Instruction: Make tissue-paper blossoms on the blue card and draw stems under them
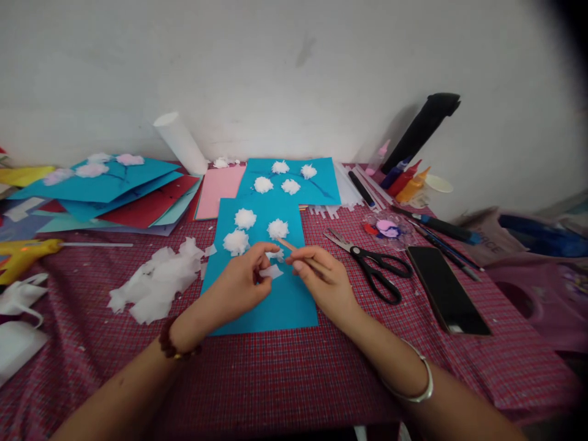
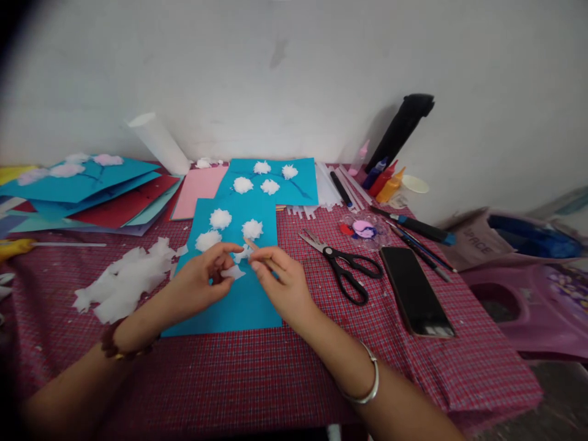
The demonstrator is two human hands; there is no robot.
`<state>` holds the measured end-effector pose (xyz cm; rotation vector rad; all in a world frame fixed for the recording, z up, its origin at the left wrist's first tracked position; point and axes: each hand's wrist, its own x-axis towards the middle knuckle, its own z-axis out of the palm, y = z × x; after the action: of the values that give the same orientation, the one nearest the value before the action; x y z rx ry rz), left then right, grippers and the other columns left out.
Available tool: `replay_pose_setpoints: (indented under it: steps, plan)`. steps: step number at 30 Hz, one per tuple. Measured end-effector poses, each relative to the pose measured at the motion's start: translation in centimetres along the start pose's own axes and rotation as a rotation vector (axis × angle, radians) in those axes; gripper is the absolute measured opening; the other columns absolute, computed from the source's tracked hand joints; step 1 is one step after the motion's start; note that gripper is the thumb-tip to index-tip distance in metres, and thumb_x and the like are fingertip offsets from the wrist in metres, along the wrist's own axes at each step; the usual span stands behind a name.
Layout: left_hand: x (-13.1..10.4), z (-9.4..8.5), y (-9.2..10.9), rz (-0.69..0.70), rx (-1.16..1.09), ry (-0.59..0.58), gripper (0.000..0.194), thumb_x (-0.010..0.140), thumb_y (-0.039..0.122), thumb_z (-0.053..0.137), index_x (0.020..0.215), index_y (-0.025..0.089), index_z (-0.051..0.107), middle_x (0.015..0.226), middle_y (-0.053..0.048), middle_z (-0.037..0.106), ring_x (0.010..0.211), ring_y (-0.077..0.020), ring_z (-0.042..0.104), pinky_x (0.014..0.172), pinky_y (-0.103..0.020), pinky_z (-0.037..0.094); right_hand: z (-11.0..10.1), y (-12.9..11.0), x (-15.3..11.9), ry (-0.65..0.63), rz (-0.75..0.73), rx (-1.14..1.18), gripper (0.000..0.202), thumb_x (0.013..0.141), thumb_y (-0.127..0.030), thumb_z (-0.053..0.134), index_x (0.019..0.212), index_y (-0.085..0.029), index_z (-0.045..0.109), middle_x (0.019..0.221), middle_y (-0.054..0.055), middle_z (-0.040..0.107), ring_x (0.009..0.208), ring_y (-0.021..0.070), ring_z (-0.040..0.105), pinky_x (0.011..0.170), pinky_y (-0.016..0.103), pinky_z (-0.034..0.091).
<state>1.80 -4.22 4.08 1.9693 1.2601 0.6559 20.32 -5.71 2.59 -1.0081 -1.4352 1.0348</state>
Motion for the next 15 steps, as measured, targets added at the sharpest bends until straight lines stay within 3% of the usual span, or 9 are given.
replay_pose_setpoints:
  steps: [5, 11, 13, 15]
  plan:
    - [-0.3, 1.2, 1.1, -0.038, -0.144, 0.061, 0.037, 0.072, 0.015, 0.053, 0.107, 0.021, 0.043, 0.067, 0.005, 0.046, 0.060, -0.0104, 0.047, 0.057, -0.026, 0.040, 0.7, -0.2, -0.2, 0.011, -0.022, -0.065, 0.005, 0.078, -0.019, 0.061, 0.080, -0.022, 0.059, 0.075, -0.002, 0.062, 0.067, 0.0133, 0.058, 0.060, 0.025, 0.047]
    - [0.4, 1.0, 0.8, -0.326, -0.565, -0.165, 0.029, 0.070, 0.031, 0.060, 0.095, 0.019, 0.050, 0.069, 0.002, 0.053, 0.059, -0.0104, 0.049, 0.052, -0.024, 0.039, 0.9, -0.1, -0.1, 0.056, -0.035, -0.060, 0.006, 0.077, -0.016, 0.055, 0.075, -0.022, 0.055, 0.071, -0.002, 0.059, 0.063, 0.0123, 0.056, 0.057, 0.023, 0.044]
    - [0.6, 0.6, 0.5, -0.368, -0.584, -0.185, 0.019, 0.071, 0.032, 0.059, 0.083, 0.018, 0.053, 0.065, 0.002, 0.054, 0.055, -0.0090, 0.046, 0.051, -0.024, 0.037, 0.9, 0.0, -0.1, 0.042, -0.047, -0.069, 0.008, 0.076, -0.014, 0.055, 0.075, -0.022, 0.055, 0.071, -0.002, 0.059, 0.063, 0.0118, 0.056, 0.057, 0.023, 0.045]
    - [0.6, -0.4, 0.3, -0.365, -0.548, -0.131, 0.014, 0.072, 0.031, 0.059, 0.074, 0.018, 0.053, 0.061, 0.003, 0.051, 0.052, -0.0077, 0.041, 0.050, -0.023, 0.034, 0.8, 0.2, -0.1, 0.022, -0.045, -0.045, 0.008, 0.078, -0.014, 0.054, 0.079, -0.022, 0.056, 0.074, -0.002, 0.061, 0.065, 0.0118, 0.058, 0.058, 0.023, 0.047]
